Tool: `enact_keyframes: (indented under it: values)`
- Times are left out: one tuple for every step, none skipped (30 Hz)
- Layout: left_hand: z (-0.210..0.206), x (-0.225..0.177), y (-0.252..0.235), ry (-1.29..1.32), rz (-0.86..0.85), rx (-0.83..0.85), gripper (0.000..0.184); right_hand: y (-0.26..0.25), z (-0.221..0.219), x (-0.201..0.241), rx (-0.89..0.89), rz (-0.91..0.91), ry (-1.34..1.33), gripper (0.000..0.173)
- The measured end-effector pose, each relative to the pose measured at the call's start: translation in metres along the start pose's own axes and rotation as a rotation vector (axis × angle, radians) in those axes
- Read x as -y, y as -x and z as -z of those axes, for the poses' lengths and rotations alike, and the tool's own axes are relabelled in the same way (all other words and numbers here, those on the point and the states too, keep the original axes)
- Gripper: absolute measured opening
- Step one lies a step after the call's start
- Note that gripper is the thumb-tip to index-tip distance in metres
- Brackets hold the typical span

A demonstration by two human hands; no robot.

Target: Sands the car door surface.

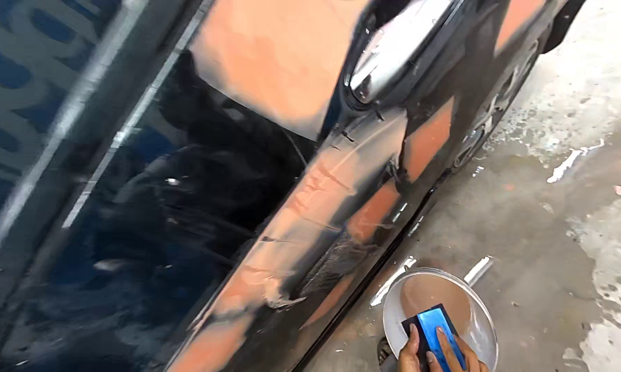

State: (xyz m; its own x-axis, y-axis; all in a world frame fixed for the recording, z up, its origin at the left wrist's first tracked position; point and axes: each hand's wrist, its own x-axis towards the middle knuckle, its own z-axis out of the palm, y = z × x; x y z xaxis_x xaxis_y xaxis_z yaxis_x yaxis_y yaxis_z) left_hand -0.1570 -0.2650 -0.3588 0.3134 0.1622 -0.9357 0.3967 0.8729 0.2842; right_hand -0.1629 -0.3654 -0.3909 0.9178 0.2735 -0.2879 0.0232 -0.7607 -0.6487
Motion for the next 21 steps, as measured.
enact_keyframes:
  values:
    - [-0.001, -0.001, -0.002, -0.009, 0.008, -0.009, 0.056, -0.002, -0.002, -0.002, -0.009, 0.004, 0.0, 0.047]
    - [-0.003, -0.002, -0.003, -0.018, 0.017, -0.016, 0.056, -0.003, -0.004, -0.004, -0.021, 0.008, 0.001, 0.046]
    - [-0.003, -0.002, -0.005, -0.025, 0.027, -0.021, 0.056, -0.003, -0.006, -0.006, -0.034, 0.014, 0.001, 0.046]
    - [-0.003, -0.003, -0.007, -0.027, 0.035, -0.021, 0.056, -0.003, -0.008, -0.008, -0.04, 0.021, -0.005, 0.046]
    - [-0.002, -0.003, -0.009, -0.028, 0.038, -0.016, 0.056, -0.004, -0.008, -0.009, -0.036, 0.031, -0.011, 0.045]
    - [-0.002, -0.003, -0.012, -0.027, 0.034, -0.004, 0.056, -0.004, -0.009, -0.01, -0.032, 0.044, -0.009, 0.045]
    - [-0.003, -0.003, -0.015, -0.022, 0.03, 0.006, 0.055, -0.005, -0.01, -0.011, -0.03, 0.053, -0.005, 0.045]
    - [-0.004, -0.003, -0.017, -0.012, 0.032, 0.005, 0.054, -0.007, -0.011, -0.012, -0.029, 0.055, -0.003, 0.045]
    - [-0.006, -0.003, -0.02, 0.001, 0.04, -0.008, 0.053, -0.009, -0.013, -0.013, -0.033, 0.054, 0.005, 0.044]
    - [-0.008, -0.003, -0.024, 0.017, 0.048, -0.024, 0.051, -0.011, -0.015, -0.015, -0.042, 0.054, 0.022, 0.044]
    - [-0.008, -0.003, -0.03, 0.034, 0.05, -0.028, 0.051, -0.013, -0.018, -0.017, -0.042, 0.048, 0.041, 0.043]
    - [-0.007, -0.002, -0.035, 0.047, 0.045, -0.022, 0.053, -0.015, -0.022, -0.019, -0.03, 0.03, 0.063, 0.044]
    - [-0.004, -0.002, -0.041, 0.059, 0.049, 0.006, 0.057, -0.015, -0.026, -0.023, -0.005, -0.002, 0.065, 0.046]
    - [0.0, -0.003, -0.047, 0.072, 0.072, 0.052, 0.065, -0.016, -0.032, -0.028, 0.029, -0.034, 0.041, 0.05]
    - [0.005, -0.003, -0.056, 0.096, 0.099, 0.058, 0.072, -0.02, -0.037, -0.034, 0.083, -0.074, -0.004, 0.06]
    - [0.011, -0.001, -0.066, 0.117, 0.112, 0.04, 0.072, -0.025, -0.043, -0.04, 0.158, -0.127, -0.061, 0.072]
    - [0.018, 0.003, -0.079, 0.131, 0.106, -0.004, 0.064, -0.033, -0.048, -0.048, 0.239, -0.175, -0.126, 0.084]
    - [0.023, 0.008, -0.094, 0.143, 0.092, -0.055, 0.053, -0.042, -0.056, -0.057, 0.314, -0.219, -0.184, 0.091]
    - [0.028, 0.013, -0.11, 0.158, 0.092, -0.089, 0.046, -0.051, -0.067, -0.068, 0.366, -0.238, -0.233, 0.09]
    - [0.032, 0.016, -0.126, 0.168, 0.105, -0.094, 0.044, -0.063, -0.079, -0.081, 0.401, -0.241, -0.276, 0.082]
    - [0.036, 0.019, -0.141, 0.141, 0.126, -0.084, 0.046, -0.075, -0.092, -0.093, 0.433, -0.237, -0.307, 0.071]
